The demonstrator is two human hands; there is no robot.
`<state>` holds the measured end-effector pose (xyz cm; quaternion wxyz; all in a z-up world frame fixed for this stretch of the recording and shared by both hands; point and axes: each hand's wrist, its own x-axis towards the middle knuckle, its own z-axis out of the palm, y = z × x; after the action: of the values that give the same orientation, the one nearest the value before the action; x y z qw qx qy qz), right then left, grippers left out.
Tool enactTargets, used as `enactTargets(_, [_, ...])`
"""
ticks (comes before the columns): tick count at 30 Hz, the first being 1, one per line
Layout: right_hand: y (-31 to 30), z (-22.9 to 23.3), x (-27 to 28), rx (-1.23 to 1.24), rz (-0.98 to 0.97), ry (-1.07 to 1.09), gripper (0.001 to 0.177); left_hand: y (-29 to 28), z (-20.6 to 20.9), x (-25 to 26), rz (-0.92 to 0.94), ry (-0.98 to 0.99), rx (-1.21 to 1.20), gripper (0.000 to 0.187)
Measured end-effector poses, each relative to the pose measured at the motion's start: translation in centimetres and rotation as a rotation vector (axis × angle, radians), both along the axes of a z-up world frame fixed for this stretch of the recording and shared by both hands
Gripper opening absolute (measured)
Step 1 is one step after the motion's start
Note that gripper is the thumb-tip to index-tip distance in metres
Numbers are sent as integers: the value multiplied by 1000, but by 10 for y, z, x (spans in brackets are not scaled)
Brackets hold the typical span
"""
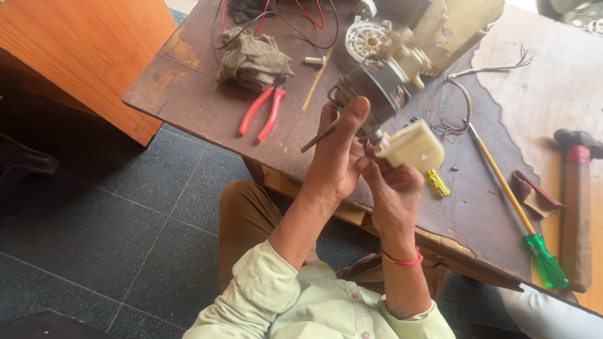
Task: The person disassembles and wipes down components of a small electric motor on a wooden workbench using a screwdriver and a cloth.
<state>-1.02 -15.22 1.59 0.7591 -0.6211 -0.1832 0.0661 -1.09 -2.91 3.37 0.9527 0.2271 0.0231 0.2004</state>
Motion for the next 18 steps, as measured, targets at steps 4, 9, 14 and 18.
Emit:
enactTargets(4, [7, 9, -8, 248, -57, -33, 59, 1, 2, -13, -22, -168, 175, 58])
enactTargets(9, [1, 30, -14, 485, 34, 7, 66, -1, 1, -30, 111, -217, 480, 79])
enactTargets(14, [-15, 42, -5, 683, 208, -45, 65, 23, 17, -35, 119, -426, 752, 72])
enactTargets(18, [-30, 48, -3, 634, 143, -46, 63, 51, 30, -49, -213, -544, 658, 75])
